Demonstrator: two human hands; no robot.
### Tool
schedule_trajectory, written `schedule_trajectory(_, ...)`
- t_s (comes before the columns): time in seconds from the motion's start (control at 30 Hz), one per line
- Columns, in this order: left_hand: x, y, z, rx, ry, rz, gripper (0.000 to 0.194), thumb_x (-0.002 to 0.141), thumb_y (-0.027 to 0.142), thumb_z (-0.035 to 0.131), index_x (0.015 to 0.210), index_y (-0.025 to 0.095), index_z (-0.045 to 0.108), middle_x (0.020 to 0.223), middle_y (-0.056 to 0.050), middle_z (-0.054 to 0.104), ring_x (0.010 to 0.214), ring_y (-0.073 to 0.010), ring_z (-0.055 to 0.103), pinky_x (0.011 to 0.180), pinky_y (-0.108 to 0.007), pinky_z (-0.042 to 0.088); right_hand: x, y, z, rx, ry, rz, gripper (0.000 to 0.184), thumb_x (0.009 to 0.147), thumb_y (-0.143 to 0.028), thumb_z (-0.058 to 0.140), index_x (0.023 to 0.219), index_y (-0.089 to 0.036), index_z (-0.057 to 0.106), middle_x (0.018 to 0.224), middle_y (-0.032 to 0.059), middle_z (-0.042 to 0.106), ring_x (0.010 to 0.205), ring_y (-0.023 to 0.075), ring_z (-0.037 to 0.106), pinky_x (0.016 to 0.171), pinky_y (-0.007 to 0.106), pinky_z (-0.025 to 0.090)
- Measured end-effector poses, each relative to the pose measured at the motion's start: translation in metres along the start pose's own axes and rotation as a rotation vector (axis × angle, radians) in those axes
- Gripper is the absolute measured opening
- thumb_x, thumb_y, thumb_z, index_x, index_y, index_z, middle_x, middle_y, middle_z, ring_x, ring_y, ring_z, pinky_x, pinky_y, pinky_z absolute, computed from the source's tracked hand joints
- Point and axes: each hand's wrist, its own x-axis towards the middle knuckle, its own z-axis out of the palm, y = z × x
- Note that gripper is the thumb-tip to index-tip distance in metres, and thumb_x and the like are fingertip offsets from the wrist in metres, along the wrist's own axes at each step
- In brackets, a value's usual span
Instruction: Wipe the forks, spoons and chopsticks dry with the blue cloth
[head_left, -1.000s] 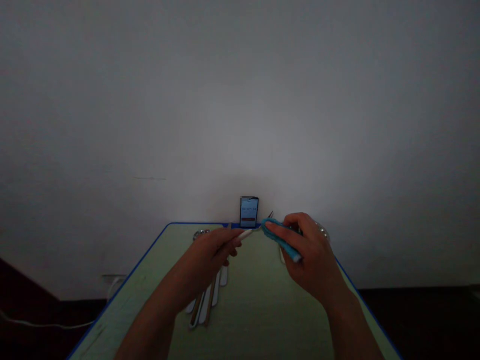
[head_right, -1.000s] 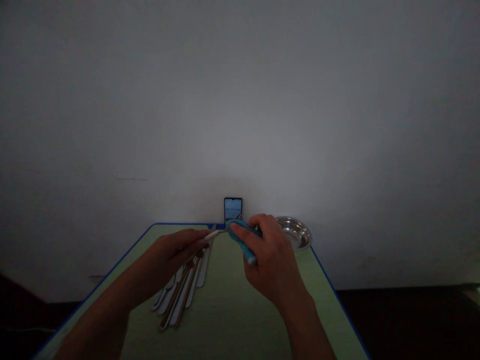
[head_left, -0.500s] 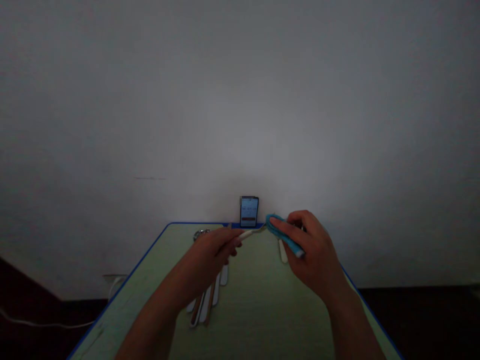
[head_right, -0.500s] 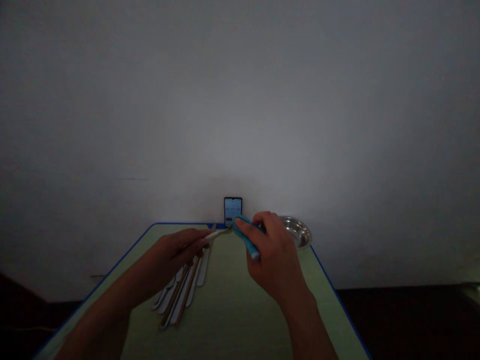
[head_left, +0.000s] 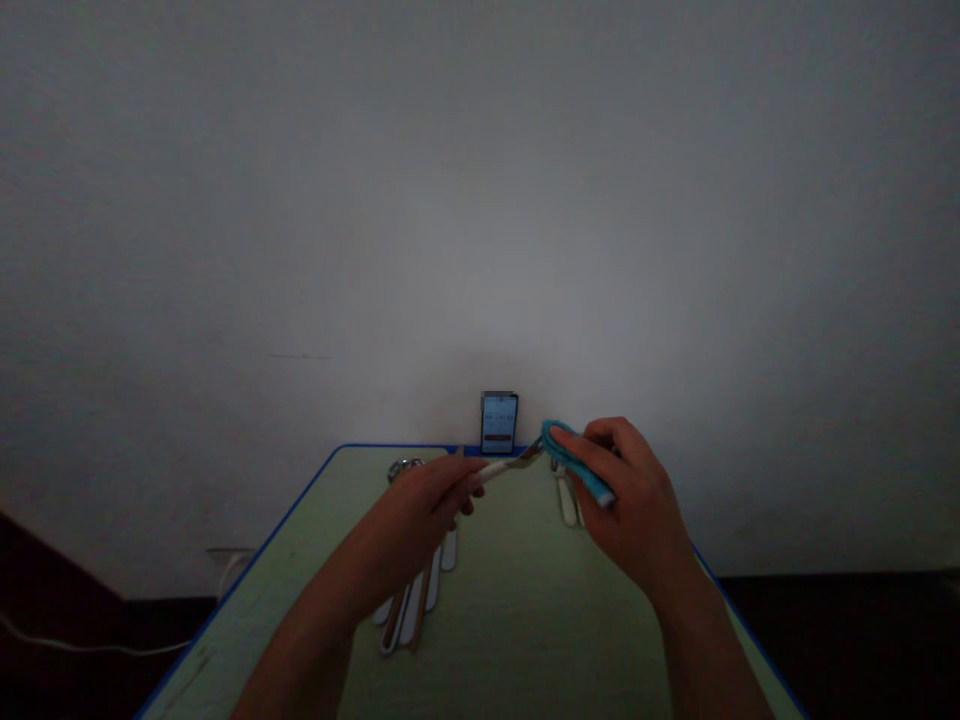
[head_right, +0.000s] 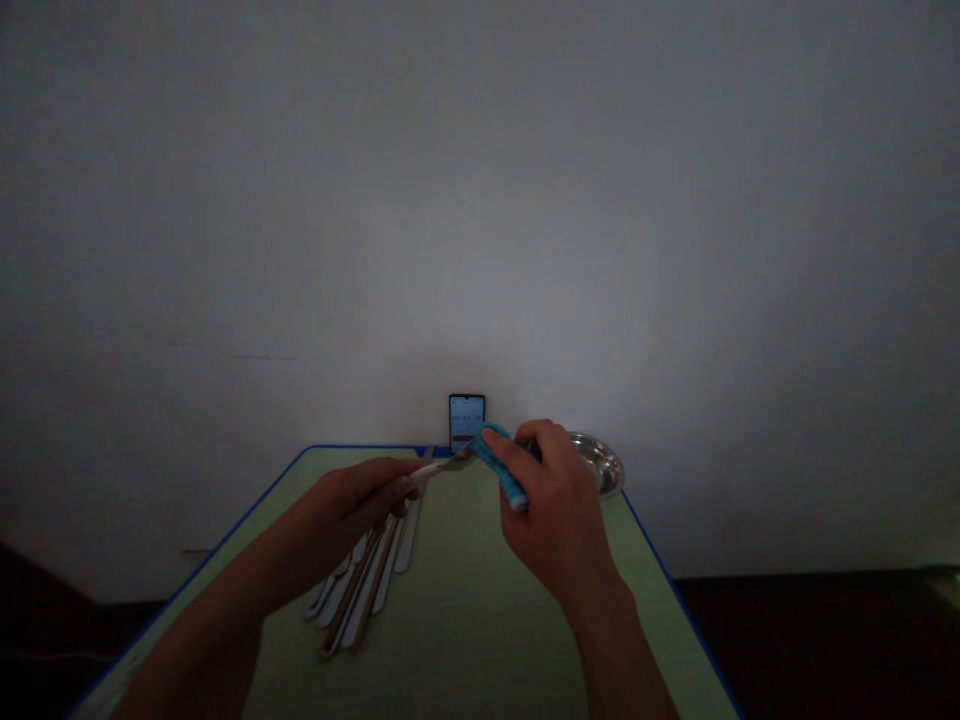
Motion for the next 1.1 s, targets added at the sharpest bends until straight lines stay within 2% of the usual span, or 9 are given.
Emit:
schedule_trajectory(0.23, 0.002, -0.005, 0.003, -0.006, 0.027, 0.012, 0.030, 0.089, 0.033, 0.034, 0.090, 0.018, 0.061, 0.076, -0.001, 0.062, 0.067, -0.0138, 0.056, 0.062, -0.023, 0.042, 0.000, 0.001, 0.000, 0.024, 0.019, 0.020, 0.050, 0.073, -0.004, 0.052, 0.119, -0.022, 0.056, 0.095, 0.0063, 0.048, 0.085, 0.0182, 0.048, 0.072, 0.035, 0.045)
schedule_trajectory(0.5, 0.001, 0.001, 0.001, -0.024, 0.022, 0.010, 0.030, 0.089, 0.032, 0.034, 0.082, 0.019, 0.059, 0.071, 0.001, 0.060, 0.065, -0.0131, 0.055, 0.062, -0.023, 0.041, -0.001, -0.003, 0.001, 0.071, 0.038, -0.005, 0.052, 0.074, -0.005, 0.051, 0.120, -0.027, 0.054, 0.097, 0.0059, 0.048, 0.087, 0.0188, 0.049, 0.071, 0.036, 0.045)
schedule_trajectory(0.67, 0.006, 0.003, 0.002, -0.062, 0.038, -0.007, 0.032, 0.089, 0.036, 0.034, 0.084, 0.018, 0.060, 0.068, 0.001, 0.059, 0.061, -0.0128, 0.054, 0.058, -0.022, 0.040, 0.001, -0.004, -0.003, 0.101, -0.009, -0.060, 0.052, 0.073, -0.005, 0.051, 0.120, -0.026, 0.055, 0.097, 0.0063, 0.047, 0.087, 0.0190, 0.048, 0.070, 0.035, 0.043)
schedule_trajectory(0.83, 0.010, 0.008, 0.001, -0.086, 0.059, -0.027, 0.033, 0.089, 0.037, 0.035, 0.078, 0.017, 0.059, 0.065, 0.000, 0.059, 0.061, -0.0134, 0.055, 0.058, -0.023, 0.041, 0.003, -0.005, -0.006, 0.038, -0.070, -0.142, 0.051, 0.069, -0.003, 0.053, 0.116, -0.023, 0.057, 0.096, 0.0062, 0.048, 0.087, 0.0190, 0.046, 0.071, 0.034, 0.041)
schedule_trajectory(1.1, 0.009, 0.010, 0.002, -0.107, 0.049, -0.023, 0.033, 0.089, 0.037, 0.036, 0.078, 0.017, 0.059, 0.064, 0.000, 0.058, 0.060, -0.0129, 0.054, 0.058, -0.023, 0.041, 0.004, -0.007, -0.006, 0.030, -0.161, -0.135, 0.055, 0.069, -0.001, 0.051, 0.119, -0.023, 0.056, 0.098, 0.0069, 0.047, 0.089, 0.0198, 0.044, 0.073, 0.035, 0.041)
